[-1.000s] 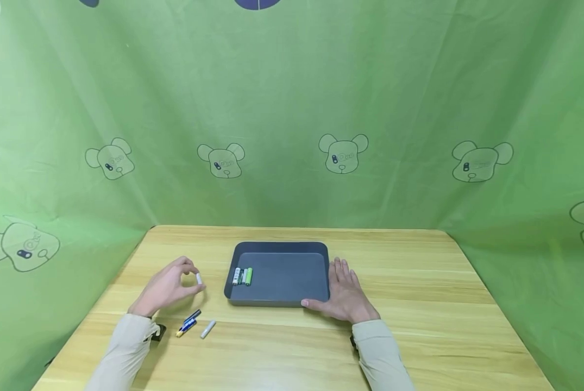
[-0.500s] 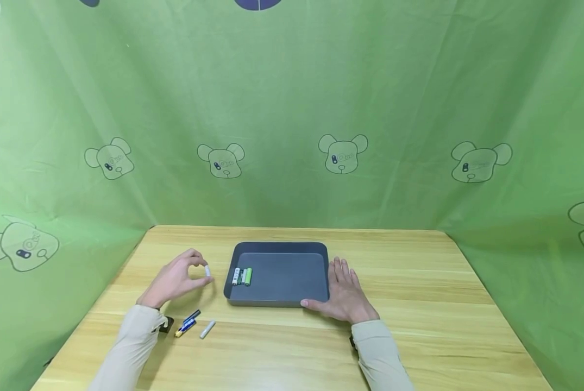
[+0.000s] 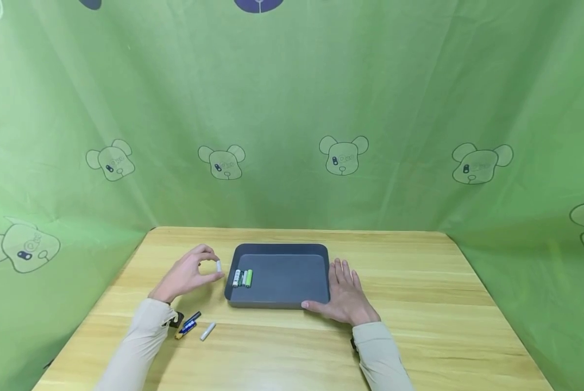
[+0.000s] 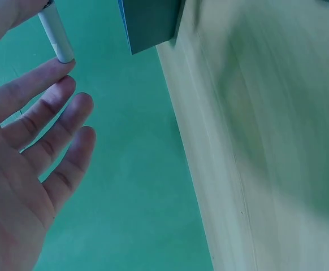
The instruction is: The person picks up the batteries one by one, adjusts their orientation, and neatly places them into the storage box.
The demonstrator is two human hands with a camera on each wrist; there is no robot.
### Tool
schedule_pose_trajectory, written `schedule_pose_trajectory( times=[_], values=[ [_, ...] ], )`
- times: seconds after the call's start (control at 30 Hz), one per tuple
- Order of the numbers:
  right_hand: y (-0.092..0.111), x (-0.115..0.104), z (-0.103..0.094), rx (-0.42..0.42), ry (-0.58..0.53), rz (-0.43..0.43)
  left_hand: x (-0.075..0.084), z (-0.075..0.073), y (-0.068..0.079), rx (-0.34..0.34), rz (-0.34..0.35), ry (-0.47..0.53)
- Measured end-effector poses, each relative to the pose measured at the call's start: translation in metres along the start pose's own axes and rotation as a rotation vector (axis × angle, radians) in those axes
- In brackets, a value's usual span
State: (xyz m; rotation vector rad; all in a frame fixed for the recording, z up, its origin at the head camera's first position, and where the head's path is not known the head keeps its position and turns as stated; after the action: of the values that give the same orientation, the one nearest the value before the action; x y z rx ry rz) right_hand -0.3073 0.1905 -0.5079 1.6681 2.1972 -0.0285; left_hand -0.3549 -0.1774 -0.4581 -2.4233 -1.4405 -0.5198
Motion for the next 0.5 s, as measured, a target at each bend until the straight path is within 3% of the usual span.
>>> schedule_pose_trajectory(
  times=[0.5],
  values=[
    [-0.002,0.001,0.002,-0.015,-0.012,0.006,0.01,0.006,-0.02,-0.016,0.06,0.025]
  ],
)
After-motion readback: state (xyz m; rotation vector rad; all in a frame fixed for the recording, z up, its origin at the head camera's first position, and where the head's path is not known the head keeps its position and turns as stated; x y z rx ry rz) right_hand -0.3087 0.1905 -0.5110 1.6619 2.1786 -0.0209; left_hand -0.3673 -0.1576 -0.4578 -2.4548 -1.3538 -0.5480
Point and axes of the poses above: each hand's wrist, its own y-axis away from the middle knuckle, its own z-axis out of the palm, x = y × z, the point moved 7 cm from there along -y, towards the middle knuckle, and after that the axes turned 14 degrees about -x, right-handed, at the moved point
